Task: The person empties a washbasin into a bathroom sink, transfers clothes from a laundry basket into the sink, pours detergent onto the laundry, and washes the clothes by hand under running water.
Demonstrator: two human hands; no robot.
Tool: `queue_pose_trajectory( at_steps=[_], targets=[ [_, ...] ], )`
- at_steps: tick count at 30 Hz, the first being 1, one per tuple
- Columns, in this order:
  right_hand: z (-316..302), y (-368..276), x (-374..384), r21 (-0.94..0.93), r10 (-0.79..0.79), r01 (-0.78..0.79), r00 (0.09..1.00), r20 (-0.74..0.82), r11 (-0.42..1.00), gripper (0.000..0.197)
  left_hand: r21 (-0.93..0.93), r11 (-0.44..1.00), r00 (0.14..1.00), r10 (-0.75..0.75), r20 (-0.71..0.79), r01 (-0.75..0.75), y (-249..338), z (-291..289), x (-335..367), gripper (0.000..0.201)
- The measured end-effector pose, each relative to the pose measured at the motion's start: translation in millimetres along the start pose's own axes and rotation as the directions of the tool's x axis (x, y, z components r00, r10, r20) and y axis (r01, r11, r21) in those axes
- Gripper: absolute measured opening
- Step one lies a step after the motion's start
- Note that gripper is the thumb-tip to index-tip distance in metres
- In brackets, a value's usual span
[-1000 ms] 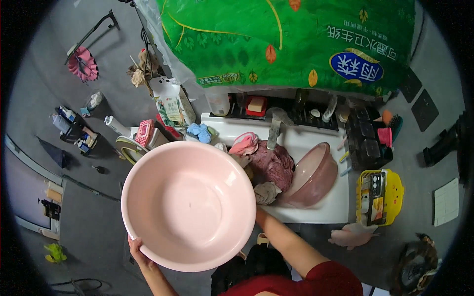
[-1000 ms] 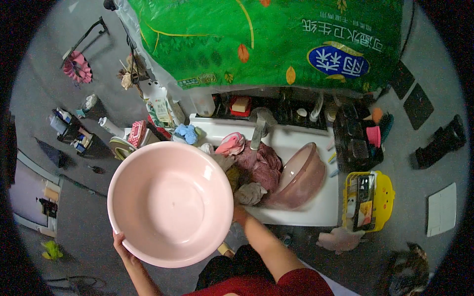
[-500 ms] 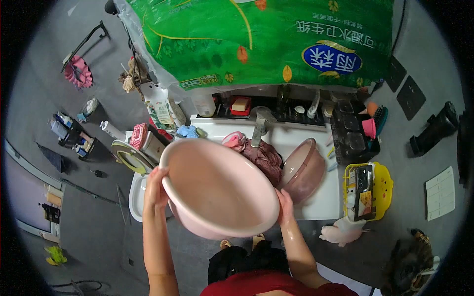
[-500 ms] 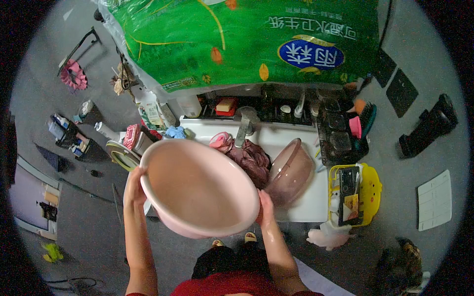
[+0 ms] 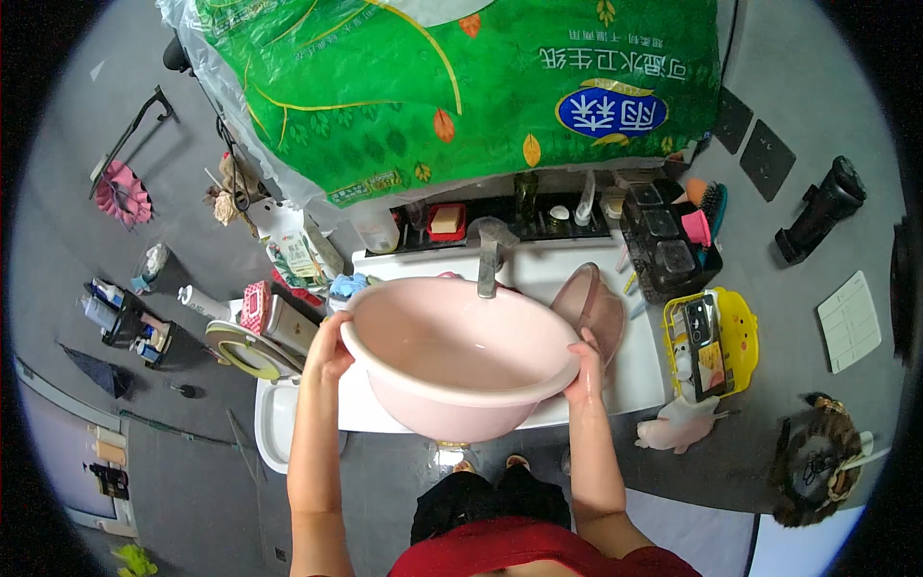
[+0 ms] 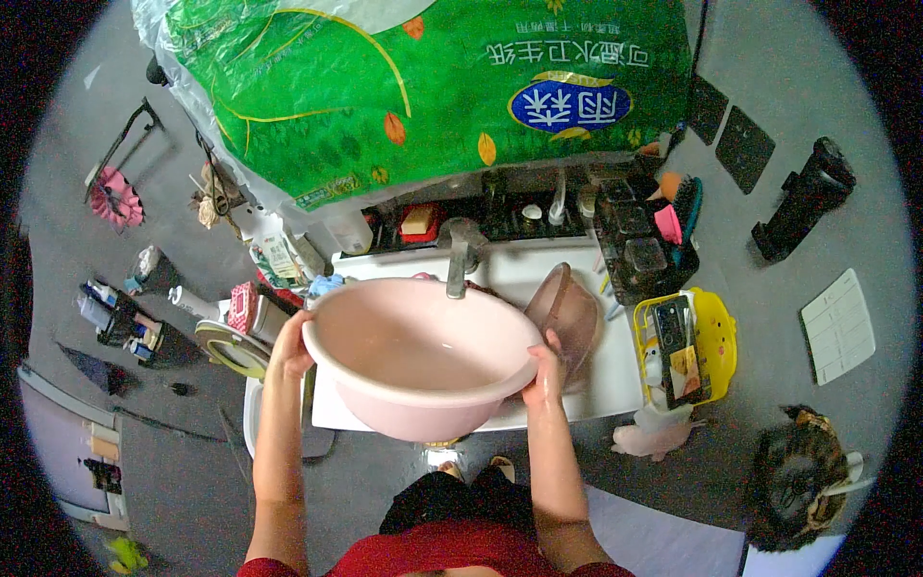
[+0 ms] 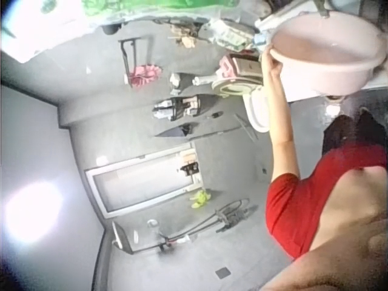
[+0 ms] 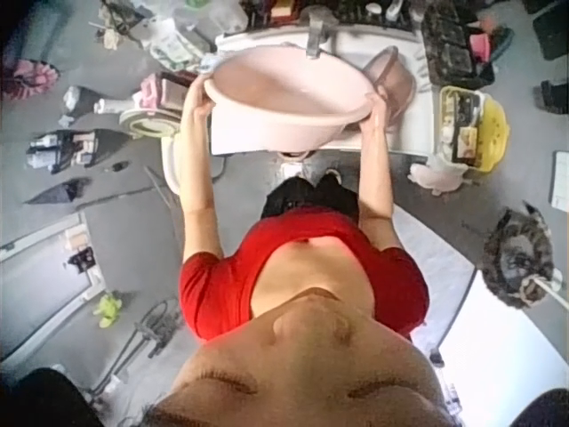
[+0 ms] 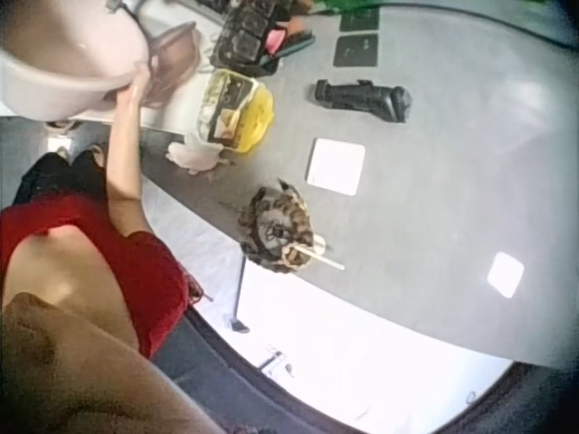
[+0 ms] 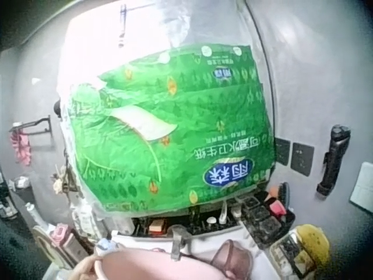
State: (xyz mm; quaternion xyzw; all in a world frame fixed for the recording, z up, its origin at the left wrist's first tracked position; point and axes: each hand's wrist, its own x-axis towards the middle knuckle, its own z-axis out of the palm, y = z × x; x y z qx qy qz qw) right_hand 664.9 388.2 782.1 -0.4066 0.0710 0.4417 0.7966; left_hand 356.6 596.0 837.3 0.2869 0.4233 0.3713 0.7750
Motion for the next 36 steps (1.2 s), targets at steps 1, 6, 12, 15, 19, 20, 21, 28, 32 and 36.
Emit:
queue_pose_trajectory(
  at_steps=[1, 6, 12, 15, 19, 20, 21, 28, 32, 36],
  targets=[
    [0.7, -0.6, 0.4, 0.003, -0.010, 0.010, 1.000, -0.004, 1.000, 0.073, 0.008, 1.000, 1.000, -0.020, 0.012, 0.020, -4.7, -6.6, 8.4, 0.035],
    [9.7, 4.2, -1.4, -0.037, -0.179, 0.181, 0.982, 0.064, 0.983, 0.065, 0.030, 0.995, 0.994, -0.093, 0.056, 0.092, -18.9, -21.4, 22.7, 0.034],
    [9.6, 8.3, 0.8, -0.036, -0.183, 0.184, 0.982, 0.037, 0.982, 0.062, 0.021, 0.997, 0.996, -0.078, 0.045, 0.077, -17.5, -24.2, 15.4, 0.032],
    [2.2, 9.3, 6.3, -0.026, -0.155, 0.156, 0.987, 0.035, 0.987, 0.061, 0.016, 0.999, 0.997, -0.034, 0.065, 0.033, -16.6, -20.9, 4.8, 0.036],
    [-5.2, 14.9, 9.9, -0.028, -0.077, 0.078, 0.996, 0.036, 0.997, 0.059, -0.039, 0.998, 0.998, 0.045, 0.052, -0.043, -15.6, -12.3, -16.0, 0.024],
    [-7.4, 17.3, 11.3, -0.028, -0.079, 0.080, 0.996, 0.033, 0.996, 0.059, -0.056, 0.995, 0.996, 0.087, 0.029, -0.085, -15.8, -6.1, -22.9, 0.023],
    [-10.6, 20.7, 13.5, -0.056, -0.057, 0.059, 0.998, 0.036, 0.997, 0.057, -0.073, 0.989, 0.992, 0.128, 0.006, -0.127, -17.1, -3.4, -25.8, 0.023],
    [-51.8, 38.4, 31.4, -0.624, -0.394, 0.336, 0.918, 0.049, 0.705, 0.034, -0.086, 0.949, 0.952, 0.305, -0.009, -0.305, -28.9, 8.5, -61.7, 0.027],
    [-62.5, 47.7, 41.9, -0.897, -0.739, 0.413, 0.652, 0.168, 0.160, 0.030, -0.094, 0.921, 0.924, 0.381, 0.016, -0.378, -38.0, 11.3, -72.4, 0.027],
    [-48.9, 40.8, 56.4, -0.914, -0.663, 0.397, 0.708, 0.243, 0.088, 0.029, -0.092, 0.897, 0.899, 0.437, 0.036, -0.432, -40.1, 10.8, -75.9, 0.025]
  ],
)
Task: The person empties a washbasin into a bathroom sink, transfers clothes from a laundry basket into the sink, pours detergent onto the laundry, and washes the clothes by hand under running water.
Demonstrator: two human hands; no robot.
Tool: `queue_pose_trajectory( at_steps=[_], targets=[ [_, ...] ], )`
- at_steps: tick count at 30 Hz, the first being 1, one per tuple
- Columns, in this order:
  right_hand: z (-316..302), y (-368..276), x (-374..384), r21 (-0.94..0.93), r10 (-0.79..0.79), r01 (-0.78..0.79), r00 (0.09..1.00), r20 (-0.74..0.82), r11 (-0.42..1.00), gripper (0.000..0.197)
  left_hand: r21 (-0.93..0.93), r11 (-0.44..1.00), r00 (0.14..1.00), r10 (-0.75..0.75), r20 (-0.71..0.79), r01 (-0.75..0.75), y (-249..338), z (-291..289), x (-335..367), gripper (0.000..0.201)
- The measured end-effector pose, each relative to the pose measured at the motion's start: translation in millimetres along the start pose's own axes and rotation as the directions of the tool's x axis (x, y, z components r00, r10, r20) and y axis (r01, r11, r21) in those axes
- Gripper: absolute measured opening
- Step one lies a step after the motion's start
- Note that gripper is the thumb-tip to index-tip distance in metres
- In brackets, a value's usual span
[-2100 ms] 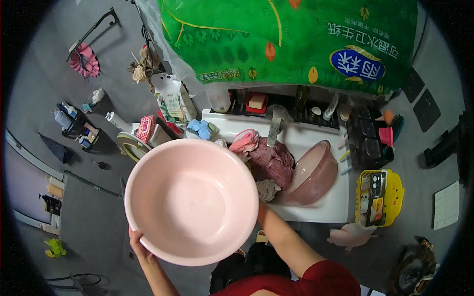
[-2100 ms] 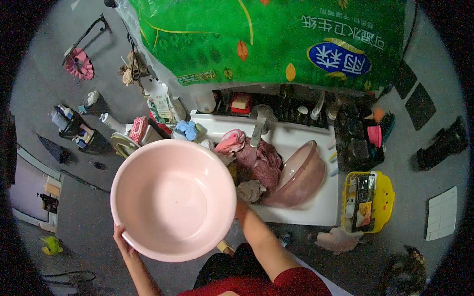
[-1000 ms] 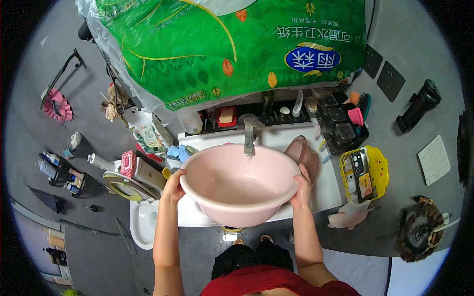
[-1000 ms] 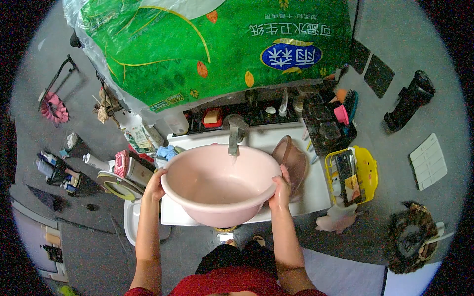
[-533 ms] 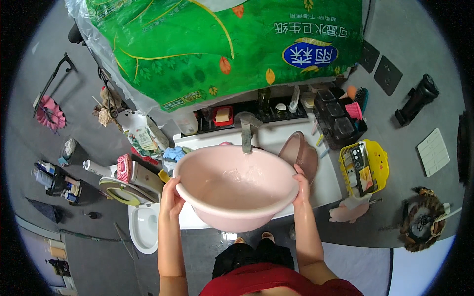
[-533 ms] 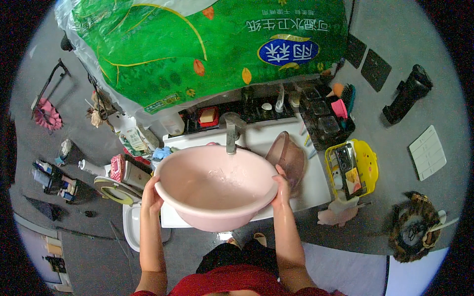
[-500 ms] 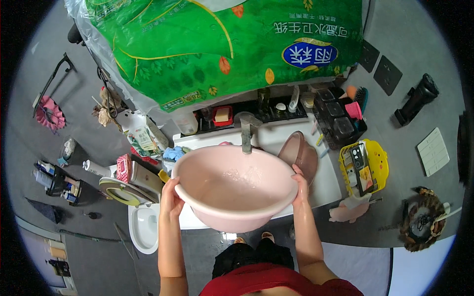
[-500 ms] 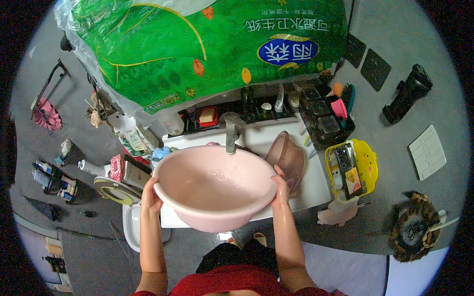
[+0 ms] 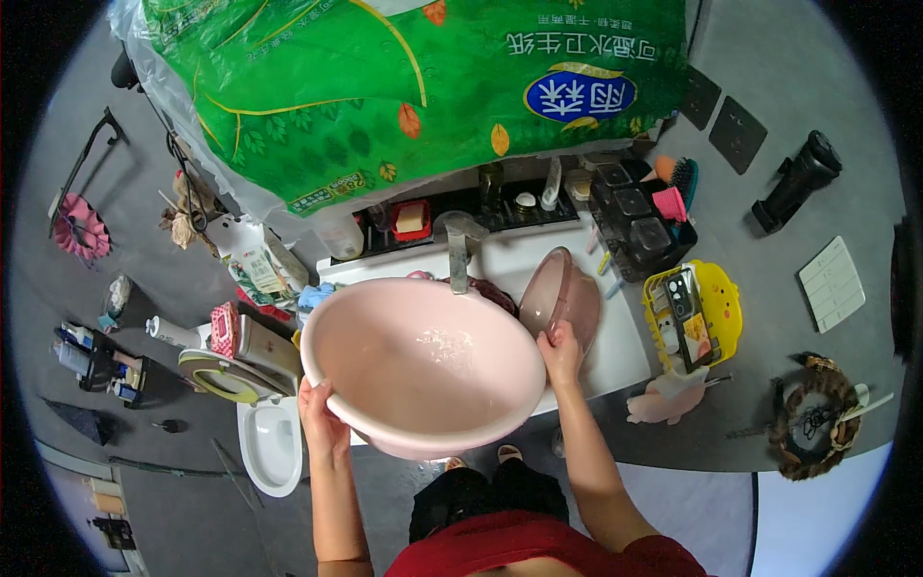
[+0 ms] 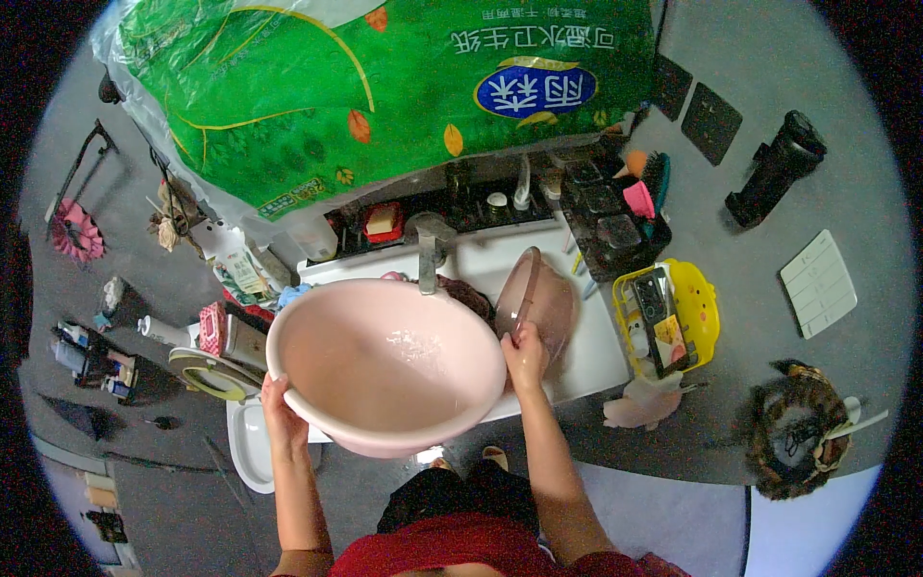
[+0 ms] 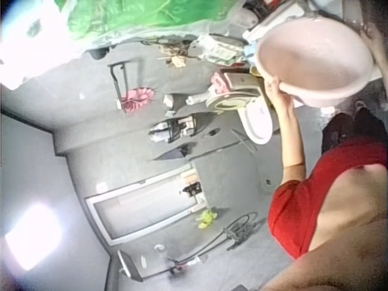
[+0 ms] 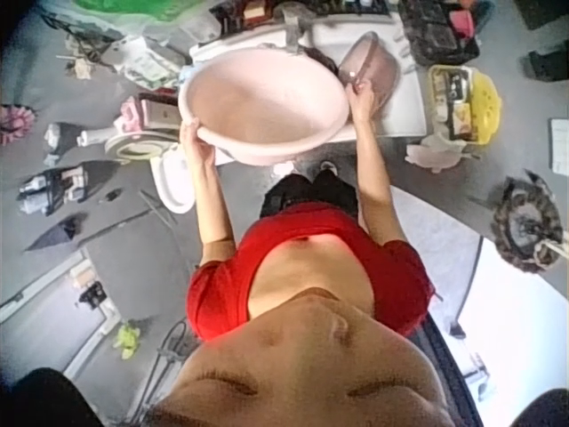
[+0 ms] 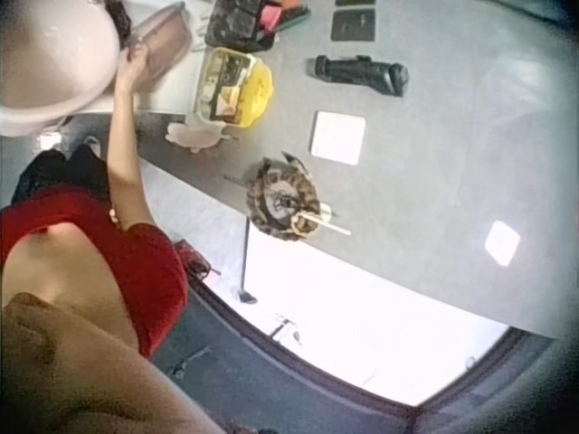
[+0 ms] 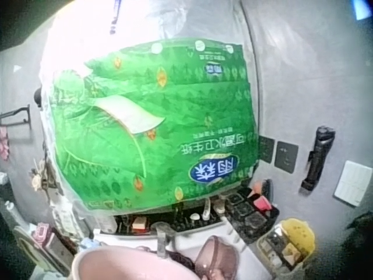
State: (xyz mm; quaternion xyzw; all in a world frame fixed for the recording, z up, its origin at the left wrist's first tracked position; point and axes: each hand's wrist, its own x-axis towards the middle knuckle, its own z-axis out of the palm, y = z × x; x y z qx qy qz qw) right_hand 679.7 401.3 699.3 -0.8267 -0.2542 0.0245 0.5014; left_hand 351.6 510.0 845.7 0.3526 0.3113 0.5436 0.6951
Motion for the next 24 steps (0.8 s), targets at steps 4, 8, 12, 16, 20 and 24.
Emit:
queue_pose_trajectory(
  at_steps=[4, 8, 12, 16, 20, 24],
  targets=[
    [-11.1, -15.3, 7.1, -0.045, -0.055, 0.055, 0.998, -0.002, 0.997, 0.022, 0.009, 1.000, 1.000, 0.006, -0.005, -0.006, -0.2, 2.8, -3.3, 0.024],
    [-31.8, -17.7, 9.7, -0.222, -0.347, 0.323, 0.934, -0.080, 0.920, 0.015, 0.014, 1.000, 1.000, 0.025, 0.010, -0.025, -1.8, 3.3, -6.8, 0.024],
    [-42.3, -6.6, 14.0, -0.366, -0.573, 0.508, 0.814, -0.090, 0.780, 0.011, -0.001, 0.999, 0.999, 0.034, 0.025, -0.034, -4.0, 5.3, -10.1, 0.024],
    [-42.7, 18.2, 8.6, -0.383, -0.582, 0.488, 0.792, -0.184, 0.784, 0.011, -0.001, 1.000, 1.000, 0.027, -0.002, -0.027, -7.1, 10.3, -12.4, 0.024],
    [-46.0, 23.7, 3.8, -0.389, -0.543, 0.437, 0.809, -0.224, 0.811, 0.009, 0.003, 0.999, 0.999, 0.044, 0.004, -0.044, -7.7, 11.1, -14.7, 0.023],
    [-50.9, 18.1, 1.1, -0.335, -0.435, 0.340, 0.858, -0.271, 0.879, 0.010, -0.005, 0.998, 0.994, 0.068, -0.081, -0.069, -14.3, 19.0, -16.1, 0.022]
  ],
)
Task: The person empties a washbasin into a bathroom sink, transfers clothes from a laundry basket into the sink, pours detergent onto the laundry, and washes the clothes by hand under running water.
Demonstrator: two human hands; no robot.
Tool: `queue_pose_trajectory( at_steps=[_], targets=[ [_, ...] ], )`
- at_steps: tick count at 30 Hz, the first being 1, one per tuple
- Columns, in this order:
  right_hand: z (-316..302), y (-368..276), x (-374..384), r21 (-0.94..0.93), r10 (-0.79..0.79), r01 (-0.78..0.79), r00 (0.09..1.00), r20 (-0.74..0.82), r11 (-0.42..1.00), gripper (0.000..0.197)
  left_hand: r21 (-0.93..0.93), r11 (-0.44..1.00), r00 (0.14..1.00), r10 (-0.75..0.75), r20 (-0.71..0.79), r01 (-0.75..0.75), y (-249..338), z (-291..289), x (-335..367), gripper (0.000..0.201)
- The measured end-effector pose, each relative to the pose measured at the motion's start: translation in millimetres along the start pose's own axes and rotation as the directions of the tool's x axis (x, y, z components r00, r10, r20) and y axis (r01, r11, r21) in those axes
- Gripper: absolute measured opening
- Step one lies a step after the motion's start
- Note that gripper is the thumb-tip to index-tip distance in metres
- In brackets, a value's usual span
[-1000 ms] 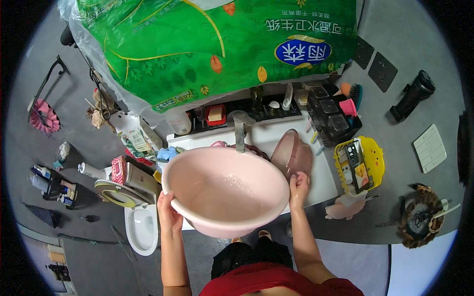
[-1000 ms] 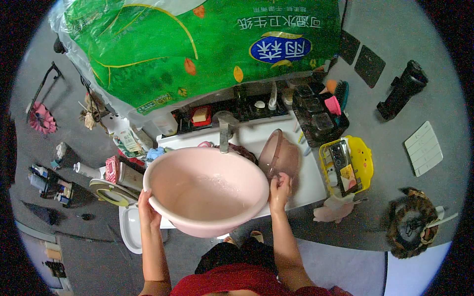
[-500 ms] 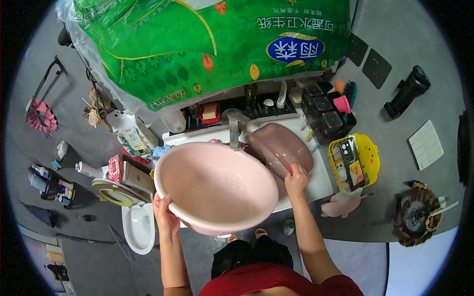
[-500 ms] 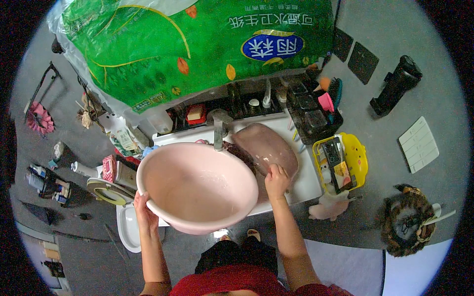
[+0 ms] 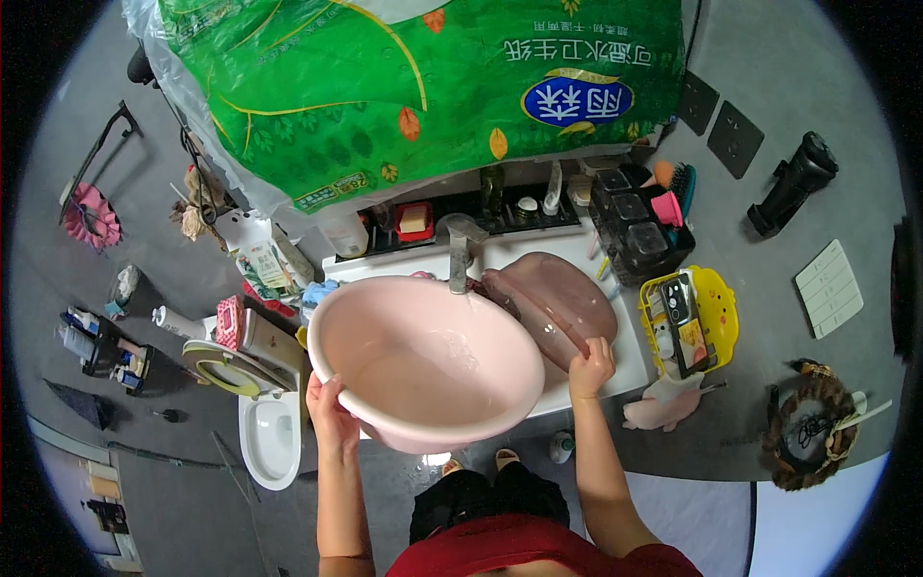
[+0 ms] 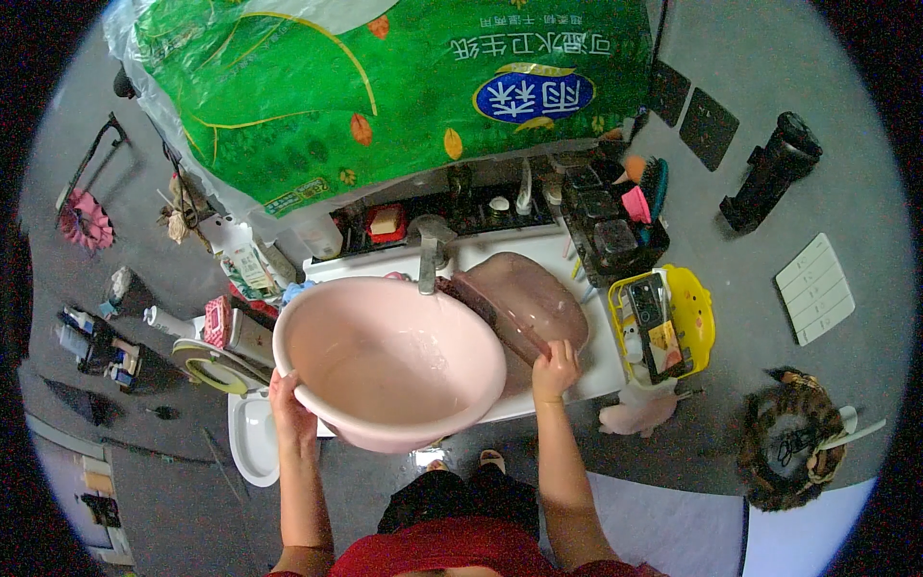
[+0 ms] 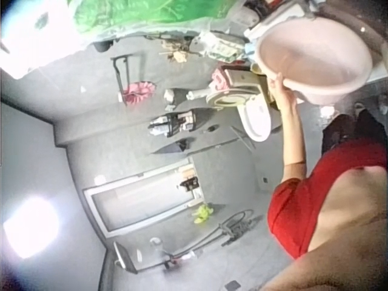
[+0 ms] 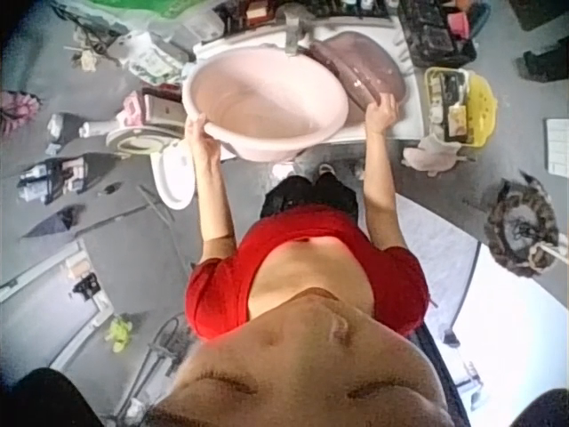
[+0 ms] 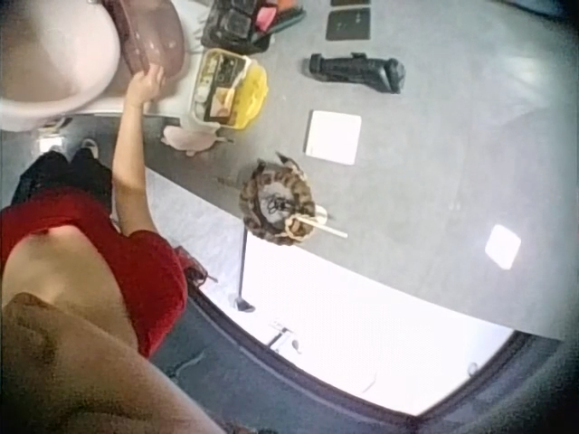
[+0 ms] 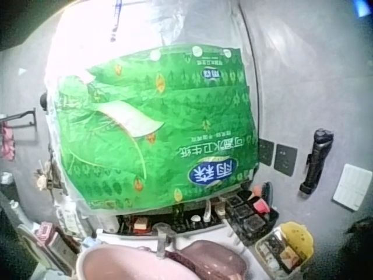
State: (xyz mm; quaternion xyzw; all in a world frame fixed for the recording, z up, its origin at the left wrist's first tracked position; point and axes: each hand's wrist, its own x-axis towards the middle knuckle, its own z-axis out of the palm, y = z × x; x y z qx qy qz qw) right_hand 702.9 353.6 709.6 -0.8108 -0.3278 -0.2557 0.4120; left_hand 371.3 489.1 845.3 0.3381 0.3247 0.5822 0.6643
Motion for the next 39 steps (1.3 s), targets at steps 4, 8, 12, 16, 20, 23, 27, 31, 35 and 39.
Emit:
queue_pose_trajectory(
  at_steps=[4, 8, 12, 16, 20, 23, 27, 31, 35, 39],
  targets=[
    [-11.1, -22.5, 23.4, 0.040, 0.166, -0.171, 0.981, 0.100, 0.984, 0.018, 0.005, 1.000, 1.000, -0.013, -0.010, 0.013, -1.1, 7.6, -6.3, 0.018],
    [-0.8, -19.3, 48.9, 0.116, 0.254, -0.278, 0.949, 0.184, 0.953, 0.020, -0.003, 1.000, 0.999, -0.021, 0.029, 0.021, -8.7, 14.8, -14.7, 0.016],
    [7.1, -11.7, 50.1, 0.066, 0.056, -0.055, 0.998, -0.012, 0.996, 0.028, -0.011, 1.000, 1.000, -0.016, -0.010, 0.016, -20.4, 29.4, -30.2, 0.014],
    [7.6, -6.0, 25.3, 0.438, 0.439, -0.507, 0.862, 0.253, 0.742, 0.030, -0.054, 0.998, 0.999, -0.019, -0.045, 0.016, -32.5, 38.0, -44.7, 0.015],
    [-16.0, -18.5, 31.2, 0.249, 0.439, -0.949, 0.143, 0.887, -0.193, 0.043, -0.090, 0.994, 0.998, -0.061, 0.001, 0.061, -44.3, 34.6, -44.5, 0.015],
    [-12.8, 5.8, 26.6, 0.184, 0.344, -0.959, 0.102, 0.933, -0.213, 0.044, -0.086, 0.993, 0.996, -0.084, 0.011, 0.085, -49.2, 40.6, -45.5, 0.016],
    [-27.4, 12.7, 34.7, 0.266, 0.346, -0.923, 0.162, 0.924, -0.277, 0.044, -0.087, 0.976, 0.978, -0.203, -0.039, 0.199, -59.7, 26.7, -35.4, 0.019],
    [-55.5, -8.9, 45.7, 0.471, 0.439, -0.878, 0.390, 0.809, -0.088, 0.047, -0.060, 0.889, 0.888, -0.456, -0.054, 0.453, -83.4, 0.1, -13.4, 0.024],
    [-75.5, -32.0, 39.9, 0.656, 0.420, -0.753, 0.612, 0.670, 0.049, 0.048, 0.263, 0.713, 0.735, -0.677, 0.018, 0.650, -117.2, -30.5, 10.0, 0.026],
    [-82.8, -55.1, 23.5, 0.757, 0.367, -0.615, 0.771, 0.520, 0.219, 0.056, 0.671, 0.510, 0.674, -0.738, 0.021, 0.538, -174.6, -55.2, 41.9, 0.023]
  ],
)
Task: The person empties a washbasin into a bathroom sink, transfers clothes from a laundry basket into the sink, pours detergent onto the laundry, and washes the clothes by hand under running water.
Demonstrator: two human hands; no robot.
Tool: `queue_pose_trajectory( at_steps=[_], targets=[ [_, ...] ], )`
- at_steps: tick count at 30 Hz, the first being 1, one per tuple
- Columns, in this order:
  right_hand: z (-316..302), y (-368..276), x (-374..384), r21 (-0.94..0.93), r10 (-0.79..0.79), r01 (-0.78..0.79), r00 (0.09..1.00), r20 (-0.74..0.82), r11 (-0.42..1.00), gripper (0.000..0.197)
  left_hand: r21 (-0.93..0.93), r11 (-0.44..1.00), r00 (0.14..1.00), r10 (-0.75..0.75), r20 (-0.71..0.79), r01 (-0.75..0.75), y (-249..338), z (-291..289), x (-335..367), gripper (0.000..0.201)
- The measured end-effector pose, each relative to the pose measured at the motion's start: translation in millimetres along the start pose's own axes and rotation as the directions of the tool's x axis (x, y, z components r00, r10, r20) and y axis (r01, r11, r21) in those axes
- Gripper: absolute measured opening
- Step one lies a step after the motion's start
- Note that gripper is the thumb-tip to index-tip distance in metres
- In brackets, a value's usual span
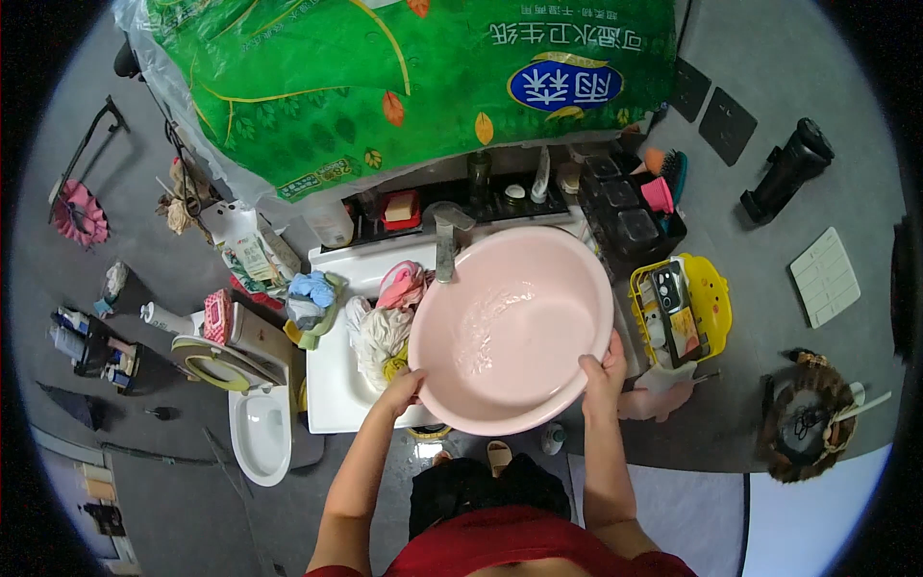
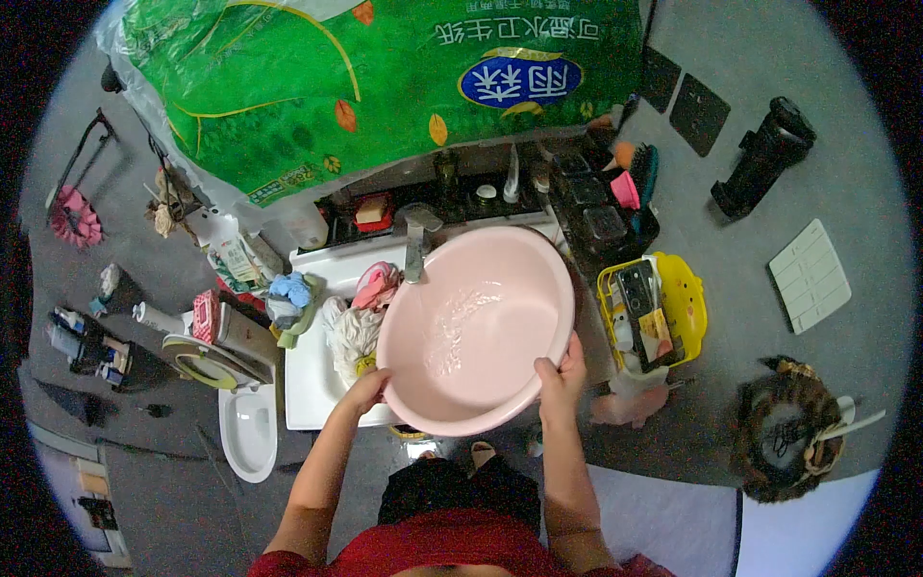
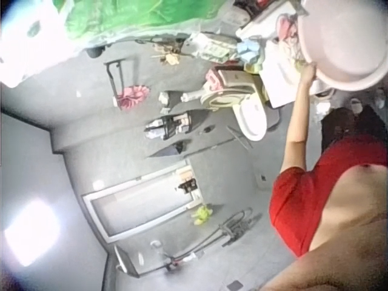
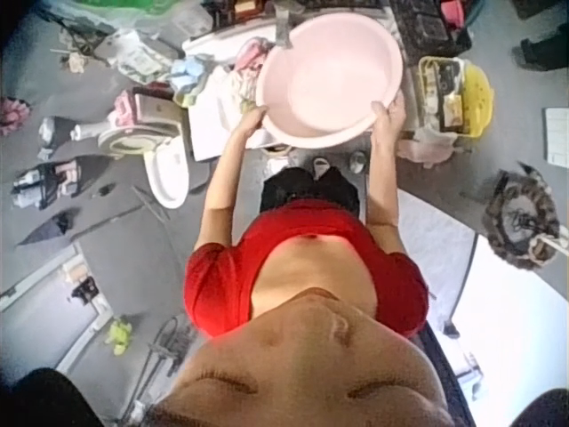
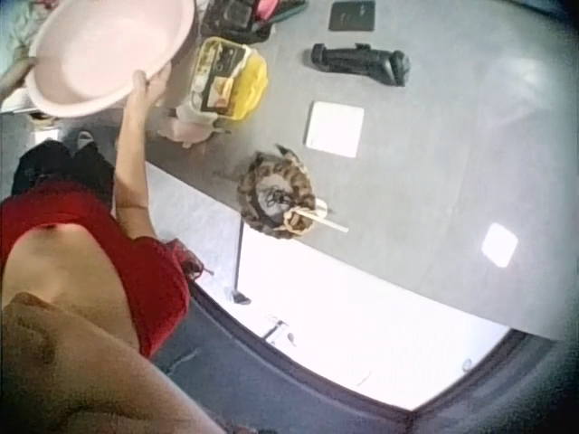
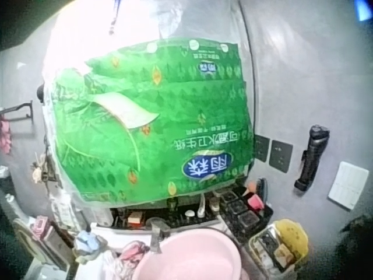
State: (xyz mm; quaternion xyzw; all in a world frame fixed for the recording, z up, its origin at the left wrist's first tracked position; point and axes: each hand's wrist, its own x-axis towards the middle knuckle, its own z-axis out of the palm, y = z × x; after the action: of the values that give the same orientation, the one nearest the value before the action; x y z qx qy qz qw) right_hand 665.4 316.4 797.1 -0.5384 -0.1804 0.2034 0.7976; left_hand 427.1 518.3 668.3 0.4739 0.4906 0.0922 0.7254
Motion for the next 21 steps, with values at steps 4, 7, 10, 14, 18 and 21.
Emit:
queue_pose_trajectory(
  at_steps=[4, 7, 10, 14, 18, 21],
  targets=[
    [15.7, -0.1, -30.0, -0.083, -0.067, 0.063, 0.996, -0.052, 0.995, 0.059, 0.177, 0.984, 0.999, 0.028, -0.017, -0.025, 11.0, 18.8, 32.7, 0.024],
    [21.0, 17.4, -48.0, -0.274, -0.204, 0.188, 0.979, -0.028, 0.943, 0.054, 0.099, 0.995, 0.995, -0.021, 0.096, 0.011, -10.6, 15.6, 92.0, 0.023],
    [37.7, 29.6, -63.5, -0.467, -0.280, 0.238, 0.960, -0.021, 0.851, 0.048, -0.077, 0.997, 0.979, 0.011, 0.203, 0.004, -32.2, 13.9, 141.6, 0.026],
    [80.5, 24.6, -78.5, -0.562, -0.264, 0.203, 0.964, -0.028, 0.802, 0.045, -0.087, 0.983, 0.958, 0.135, -0.253, -0.162, -48.2, 41.7, 174.1, 0.039],
    [98.9, 32.6, -81.5, -0.651, -0.334, 0.251, 0.943, -0.004, 0.716, 0.045, 0.099, 0.989, 0.954, 0.134, -0.270, -0.111, -51.3, 57.5, 192.4, 0.044],
    [104.4, 40.6, -82.7, -0.819, -0.420, 0.285, 0.905, 0.059, 0.498, 0.045, 0.054, 0.954, 0.898, 0.294, -0.327, -0.293, -68.5, 78.9, 210.6, 0.044]
  ],
)
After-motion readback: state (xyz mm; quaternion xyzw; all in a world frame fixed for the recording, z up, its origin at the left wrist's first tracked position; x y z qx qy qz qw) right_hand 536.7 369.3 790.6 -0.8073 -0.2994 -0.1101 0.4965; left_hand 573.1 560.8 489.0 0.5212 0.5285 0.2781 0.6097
